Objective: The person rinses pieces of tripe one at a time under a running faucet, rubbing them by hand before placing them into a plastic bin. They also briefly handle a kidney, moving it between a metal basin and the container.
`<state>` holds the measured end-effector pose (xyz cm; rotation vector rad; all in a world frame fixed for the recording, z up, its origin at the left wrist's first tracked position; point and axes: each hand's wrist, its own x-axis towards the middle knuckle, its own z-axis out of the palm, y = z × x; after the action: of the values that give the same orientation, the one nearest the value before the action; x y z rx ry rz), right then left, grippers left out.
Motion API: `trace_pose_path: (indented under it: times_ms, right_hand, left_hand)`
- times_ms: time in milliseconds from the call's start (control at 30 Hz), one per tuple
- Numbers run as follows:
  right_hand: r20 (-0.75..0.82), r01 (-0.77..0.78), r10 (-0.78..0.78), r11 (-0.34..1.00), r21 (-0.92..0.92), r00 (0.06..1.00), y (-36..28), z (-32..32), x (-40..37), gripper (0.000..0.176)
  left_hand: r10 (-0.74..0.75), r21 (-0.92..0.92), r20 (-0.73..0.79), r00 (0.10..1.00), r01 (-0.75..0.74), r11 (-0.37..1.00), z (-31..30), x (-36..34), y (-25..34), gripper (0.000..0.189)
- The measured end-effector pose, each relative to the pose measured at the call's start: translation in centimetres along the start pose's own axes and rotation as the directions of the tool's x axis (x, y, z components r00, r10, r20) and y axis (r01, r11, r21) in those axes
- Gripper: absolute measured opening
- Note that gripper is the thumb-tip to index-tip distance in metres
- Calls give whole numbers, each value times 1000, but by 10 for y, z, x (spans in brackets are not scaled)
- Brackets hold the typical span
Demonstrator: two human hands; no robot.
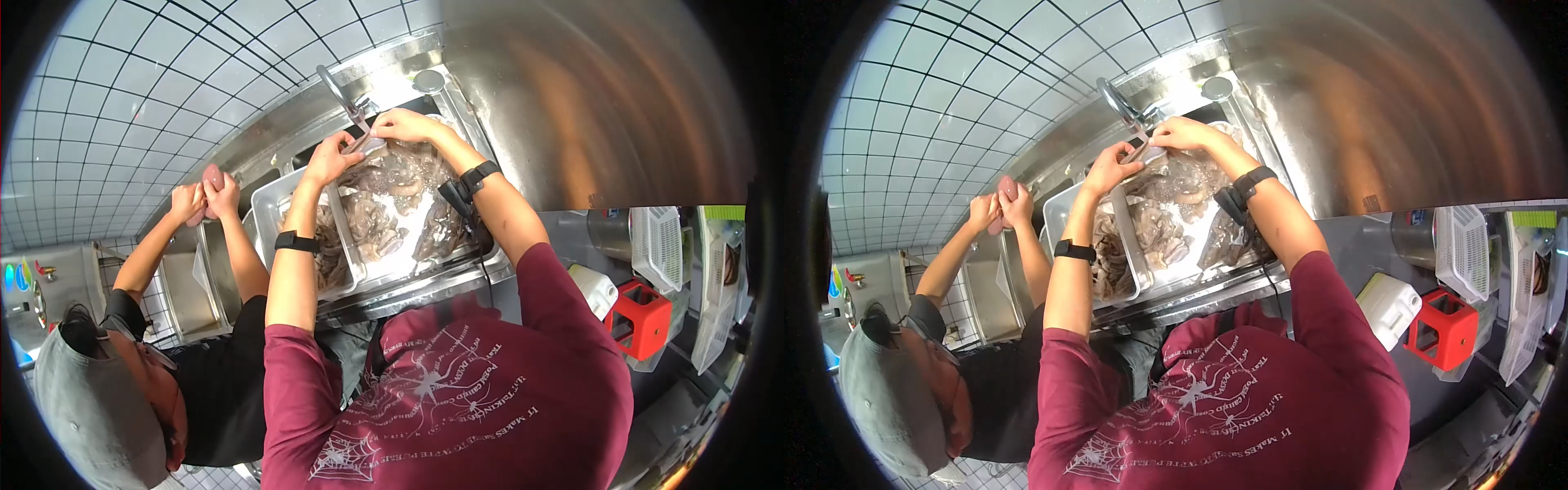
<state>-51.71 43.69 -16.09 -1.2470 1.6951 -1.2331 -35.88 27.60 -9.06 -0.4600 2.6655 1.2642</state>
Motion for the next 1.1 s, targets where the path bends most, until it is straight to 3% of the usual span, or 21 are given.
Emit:
trace_pose_path:
  times_ms: [33, 100, 167, 233, 300, 367, 433, 467, 633, 767, 833, 867, 900, 933, 967, 1000, 1033, 1067, 1100]
  right_hand:
    - [-1, 2, -2, 1000, -1, 1000, -9, -3, -2, 30]
    - [3, -108, 108, 993, -50, 994, -33, -10, -9, 27]
    - [20, -55, 56, 998, -44, 998, -30, -12, -8, 26]
    - [42, 0, 2, 999, -37, 999, -28, -12, -3, 25]
    - [87, 86, -89, 996, 31, 992, -25, -12, 1, 22]
    - [92, 78, -73, 996, -52, 993, -32, -13, 4, 19]
    - [29, 23, -13, 925, -380, 999, -33, -7, 8, 17]
    - [-28, -2, -11, 903, -430, 1000, -30, -1, 9, 15]
    - [-27, -32, 21, 868, -496, 999, -9, 11, 7, 15]
    - [-135, -82, 36, 935, -346, 990, 6, 8, 5, 18]
    - [-165, -26, -12, 975, -222, 986, 12, 6, 3, 17]
    - [-169, -27, -11, 975, -223, 986, 15, 4, 2, 17]
    - [-238, 5, -27, 996, -90, 971, 17, 3, 1, 17]
    - [-305, 48, -33, 998, 42, 952, 18, 3, 2, 17]
    - [-296, 50, -35, 998, 43, 954, 8, 3, 0, 17]
    - [-316, 59, 2, 982, 181, 949, -2, -1, -2, 18]
    - [-329, 67, 43, 947, 314, 943, -16, -3, -5, 19]
    - [-275, 27, 84, 927, 375, 958, -28, -2, -8, 17]
    - [-264, 23, 81, 929, 369, 961, -37, 4, -12, 17]
  left_hand:
    - [66, 115, -70, 995, -57, 992, 0, 3, -10, 32]
    - [127, 129, -102, 987, -114, 985, -4, 4, -8, 28]
    - [54, -3, -29, 998, -54, 999, -12, 0, -1, 26]
    - [71, -50, -35, 997, -73, 996, -19, -2, -1, 22]
    - [24, -259, -34, 999, -32, 965, -26, -1, -6, 22]
    - [17, -304, -73, 997, -38, 952, -33, -7, 13, 24]
    - [-41, -212, 20, 999, 45, 976, -44, -10, 23, 25]
    - [-60, -179, 30, 998, 64, 982, -43, -12, 29, 27]
    - [-53, -270, 31, 998, 60, 961, -50, -13, 33, 29]
    - [-58, -208, -43, 997, 48, 977, -58, -15, 15, 31]
    - [-109, -396, -106, 988, 59, 916, -60, -18, 13, 34]
    - [-185, -441, -130, 974, 110, 891, -60, -21, 17, 36]
    - [-183, -440, -131, 974, 108, 891, -57, -19, 18, 36]
    - [-154, -319, -246, 957, 70, 945, -52, -15, 15, 37]
    - [-114, -190, -357, 927, 48, 981, -45, -12, 7, 38]
    - [-118, -116, -378, 918, 79, 990, -32, -2, -6, 40]
    - [-158, -247, -335, 929, 76, 966, -13, 8, -18, 40]
    - [-176, -204, -295, 939, 118, 972, 6, 21, -38, 39]
    - [-290, -589, -104, 951, 177, 788, 23, 10, -8, 34]
